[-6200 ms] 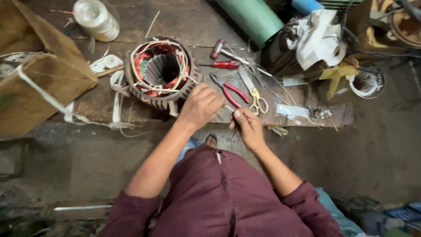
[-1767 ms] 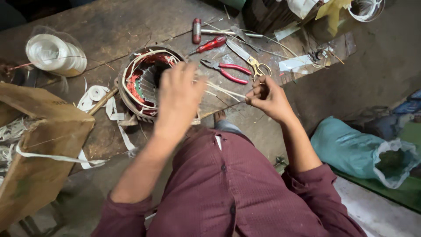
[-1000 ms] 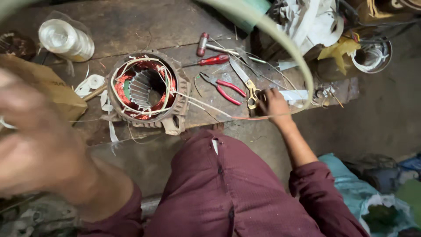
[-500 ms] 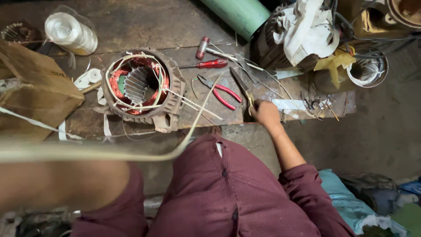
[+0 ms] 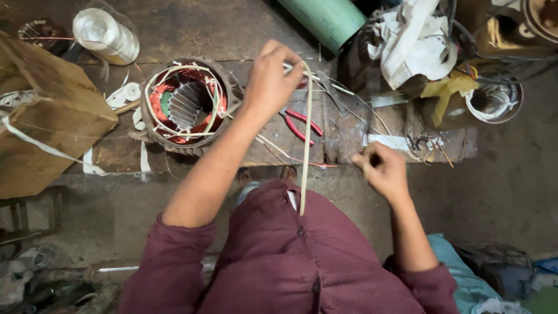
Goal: The person winds a white insulated wire around a motor stator core, using a wooden stick to guide the wire into the slots. They repeatedly pull, wrap, and tuck the wire into the stator slots, occasionally using pliers to adjust the wire.
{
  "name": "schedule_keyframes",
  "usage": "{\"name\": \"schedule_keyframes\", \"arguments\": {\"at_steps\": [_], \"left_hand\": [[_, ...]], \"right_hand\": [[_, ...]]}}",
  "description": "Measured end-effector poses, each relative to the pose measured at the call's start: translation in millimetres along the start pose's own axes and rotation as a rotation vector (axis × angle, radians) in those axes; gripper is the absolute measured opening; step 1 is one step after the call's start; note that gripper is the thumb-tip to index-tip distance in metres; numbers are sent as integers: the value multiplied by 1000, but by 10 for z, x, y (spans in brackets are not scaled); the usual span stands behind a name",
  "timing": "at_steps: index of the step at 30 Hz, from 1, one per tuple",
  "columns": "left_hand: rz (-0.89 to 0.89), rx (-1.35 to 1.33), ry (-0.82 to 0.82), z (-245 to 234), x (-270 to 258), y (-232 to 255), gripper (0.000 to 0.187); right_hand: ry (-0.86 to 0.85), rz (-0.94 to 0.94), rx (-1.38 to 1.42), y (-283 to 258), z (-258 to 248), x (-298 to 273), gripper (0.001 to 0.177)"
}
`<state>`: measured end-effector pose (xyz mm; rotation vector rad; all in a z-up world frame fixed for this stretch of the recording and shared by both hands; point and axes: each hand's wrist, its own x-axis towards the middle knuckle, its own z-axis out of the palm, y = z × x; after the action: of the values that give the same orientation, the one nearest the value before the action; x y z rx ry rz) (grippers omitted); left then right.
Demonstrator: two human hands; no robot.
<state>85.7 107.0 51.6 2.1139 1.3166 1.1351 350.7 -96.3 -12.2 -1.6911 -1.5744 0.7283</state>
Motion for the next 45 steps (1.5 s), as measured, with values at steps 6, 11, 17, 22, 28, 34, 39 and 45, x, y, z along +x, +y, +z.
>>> {"name": "schedule_keyframes", "arguments": {"at_steps": [6, 11, 17, 22, 28, 34, 39, 45], "left_hand": [[-127, -243, -26, 225, -93, 134, 11], [-107, -178, -60, 268, -226, 122, 13], [-105, -107, -49, 378, -315, 67, 13], [-100, 38, -197, 213, -450, 308, 32], [-101, 43, -514, -60, -728, 1078, 41], [276, -280, -1045, -94, -910, 1301, 72], [493, -378, -1318, 314, -1026, 1241, 29], [469, -59, -1073, 214, -829, 1067, 16]], "right_hand": [[-97, 21, -169, -349, 191, 350, 57], [-131, -1, -108, -351, 284, 417, 53], [-245, 85, -56, -259, 260, 441, 55], [-263, 119, -63, -214, 159, 350, 55], [-164, 230, -67, 26, 121, 183, 46], [-186, 365, -69, 85, 35, 120, 35], [-153, 479, 147, -155, 93, 176, 48], [-97, 364, -262, -201, -86, 105, 45]]}}
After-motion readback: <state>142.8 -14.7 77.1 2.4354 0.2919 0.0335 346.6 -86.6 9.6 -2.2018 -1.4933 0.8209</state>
